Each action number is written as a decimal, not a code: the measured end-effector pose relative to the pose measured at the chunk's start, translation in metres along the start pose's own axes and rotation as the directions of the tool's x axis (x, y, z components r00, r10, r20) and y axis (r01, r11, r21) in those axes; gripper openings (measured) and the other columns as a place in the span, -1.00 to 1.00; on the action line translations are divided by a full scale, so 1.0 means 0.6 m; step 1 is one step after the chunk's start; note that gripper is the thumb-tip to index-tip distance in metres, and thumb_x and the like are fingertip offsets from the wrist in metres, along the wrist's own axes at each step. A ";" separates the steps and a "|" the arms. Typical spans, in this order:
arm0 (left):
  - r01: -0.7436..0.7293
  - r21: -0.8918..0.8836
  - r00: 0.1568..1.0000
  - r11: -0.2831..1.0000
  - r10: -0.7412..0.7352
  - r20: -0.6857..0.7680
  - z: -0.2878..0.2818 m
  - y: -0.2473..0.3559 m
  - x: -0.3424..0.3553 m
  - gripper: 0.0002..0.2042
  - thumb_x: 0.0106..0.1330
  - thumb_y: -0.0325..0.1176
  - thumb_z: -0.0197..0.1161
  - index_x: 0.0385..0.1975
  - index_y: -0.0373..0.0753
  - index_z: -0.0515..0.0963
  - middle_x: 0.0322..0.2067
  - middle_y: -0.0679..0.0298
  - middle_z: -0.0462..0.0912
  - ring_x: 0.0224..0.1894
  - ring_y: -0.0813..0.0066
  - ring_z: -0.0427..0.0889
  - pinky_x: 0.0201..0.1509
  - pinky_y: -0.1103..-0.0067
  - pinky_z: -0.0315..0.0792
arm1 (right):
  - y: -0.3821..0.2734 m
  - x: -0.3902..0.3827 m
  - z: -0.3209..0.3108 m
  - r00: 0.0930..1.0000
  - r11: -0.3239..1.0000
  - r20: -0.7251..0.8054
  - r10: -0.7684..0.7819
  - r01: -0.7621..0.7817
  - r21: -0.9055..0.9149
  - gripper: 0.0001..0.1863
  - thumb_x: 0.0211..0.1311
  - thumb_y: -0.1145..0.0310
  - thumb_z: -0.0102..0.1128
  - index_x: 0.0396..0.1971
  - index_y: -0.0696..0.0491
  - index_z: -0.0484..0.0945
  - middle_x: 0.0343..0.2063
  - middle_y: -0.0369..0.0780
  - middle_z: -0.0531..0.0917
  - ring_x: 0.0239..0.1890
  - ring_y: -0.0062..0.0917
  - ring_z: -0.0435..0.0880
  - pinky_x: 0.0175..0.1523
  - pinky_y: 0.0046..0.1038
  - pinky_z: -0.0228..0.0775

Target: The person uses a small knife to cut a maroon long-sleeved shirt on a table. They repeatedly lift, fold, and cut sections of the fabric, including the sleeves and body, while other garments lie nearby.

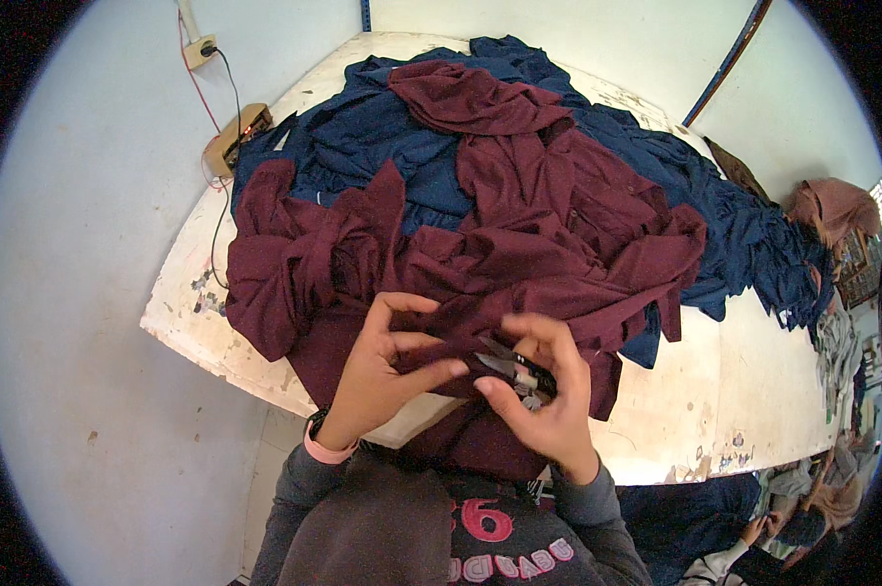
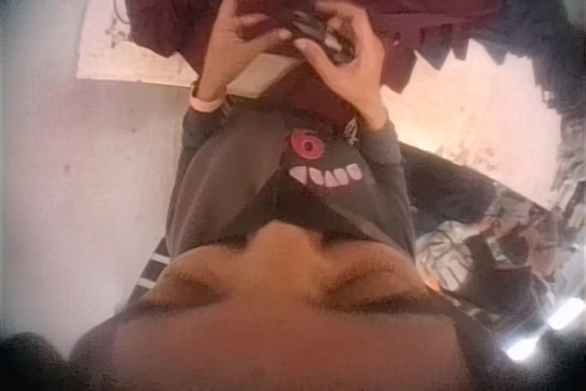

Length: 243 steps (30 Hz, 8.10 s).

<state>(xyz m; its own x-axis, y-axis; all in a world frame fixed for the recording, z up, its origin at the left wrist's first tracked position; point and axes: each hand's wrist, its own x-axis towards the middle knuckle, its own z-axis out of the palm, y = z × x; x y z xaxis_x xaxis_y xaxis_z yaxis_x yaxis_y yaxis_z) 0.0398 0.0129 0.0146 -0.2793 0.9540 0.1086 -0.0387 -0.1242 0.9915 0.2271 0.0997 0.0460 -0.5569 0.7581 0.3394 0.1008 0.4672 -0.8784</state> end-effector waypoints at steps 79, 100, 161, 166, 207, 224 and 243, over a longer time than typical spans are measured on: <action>-0.600 0.777 0.442 -0.192 0.730 0.522 -0.040 -0.158 0.029 -0.70 0.07 -0.37 0.50 -0.18 0.17 0.74 -0.36 0.61 0.47 -0.38 0.61 0.48 -0.30 0.55 0.24 | 0.206 -0.039 -0.102 0.849 0.890 -0.518 0.105 -0.313 -0.331 -0.61 0.24 0.32 0.44 -0.01 0.12 0.55 -0.10 -0.16 0.60 -0.03 -0.38 0.63 0.07 -0.43 0.45; 0.192 -0.002 0.886 0.981 -0.173 0.430 0.051 -0.108 -0.017 -0.47 0.47 -0.07 0.28 0.36 -0.11 0.37 0.07 0.29 0.60 -0.05 0.52 0.60 0.02 0.51 0.46 | 0.172 -0.055 -0.088 0.811 0.418 -0.158 -0.563 0.115 -0.901 -0.41 -0.03 0.62 0.32 0.11 -0.06 0.63 -0.25 -0.25 0.81 -0.50 -0.46 0.64 -0.35 -0.41 0.28; -0.072 0.767 0.784 0.638 0.512 -0.352 -0.196 -0.079 -0.034 -0.88 0.37 -0.51 0.30 -0.16 -0.34 0.66 -0.25 0.14 0.76 -0.28 0.30 0.77 -0.19 0.52 0.59 | 0.067 0.127 0.251 0.908 0.894 0.395 -0.137 0.286 -0.346 -0.77 0.24 0.24 0.38 -0.26 0.06 0.62 -0.44 -0.11 0.74 -0.37 -0.12 0.72 -0.23 -0.18 0.48; -0.016 0.658 0.799 0.753 0.405 -0.443 -0.201 -0.077 -0.034 -0.87 0.38 -0.53 0.28 -0.12 -0.35 0.66 -0.22 0.15 0.76 -0.28 0.37 0.77 -0.18 0.54 0.61 | 0.070 0.124 0.234 0.917 0.906 0.386 -0.096 0.241 -0.348 -0.77 0.24 0.22 0.39 -0.27 0.06 0.64 -0.44 -0.09 0.75 -0.36 -0.13 0.74 -0.23 -0.20 0.50; 0.083 -0.200 0.933 0.976 -0.147 -0.330 -0.140 -0.017 -0.083 -0.44 0.30 -0.64 0.38 0.28 -0.26 0.35 -0.15 0.15 0.76 -0.17 0.62 0.73 -0.03 0.71 0.59 | 0.028 0.087 0.178 0.857 0.881 0.254 -0.448 0.471 -0.036 -0.79 0.10 0.59 0.45 -0.23 0.09 0.77 -0.55 -0.30 0.61 -0.55 -0.62 0.47 -0.37 -0.53 0.29; -0.070 -0.383 0.971 0.921 -0.025 -0.238 -0.091 0.008 -0.075 -0.26 0.42 -0.66 0.16 0.56 -0.18 0.01 0.02 0.11 0.71 0.06 0.56 0.67 0.23 0.65 0.46 | 0.022 0.076 0.138 0.793 0.761 0.165 -0.586 0.609 -0.225 -0.69 0.10 0.36 0.47 -0.13 0.03 0.67 -0.27 -0.28 0.74 -0.36 -0.43 0.64 -0.25 -0.36 0.27; -0.081 -0.279 0.973 0.957 0.015 -0.231 -0.087 0.004 -0.084 -0.19 0.48 -0.63 0.12 0.60 -0.13 -0.18 0.06 0.03 0.70 0.06 0.58 0.64 0.21 0.62 0.46 | 0.021 0.067 0.137 0.823 0.799 0.088 -0.562 0.567 -0.200 -0.77 0.10 0.38 0.47 -0.22 0.04 0.67 -0.39 -0.28 0.70 -0.42 -0.42 0.63 -0.29 -0.35 0.25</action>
<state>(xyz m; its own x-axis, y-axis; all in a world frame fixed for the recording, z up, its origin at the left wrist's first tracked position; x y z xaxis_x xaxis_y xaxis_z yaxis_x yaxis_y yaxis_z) 0.0035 -0.0500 0.0075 -0.4940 0.8632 0.1037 -0.2822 -0.2720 0.9200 0.1381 0.0989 0.0207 -0.5876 0.3208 0.7428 -0.0704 0.8943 -0.4419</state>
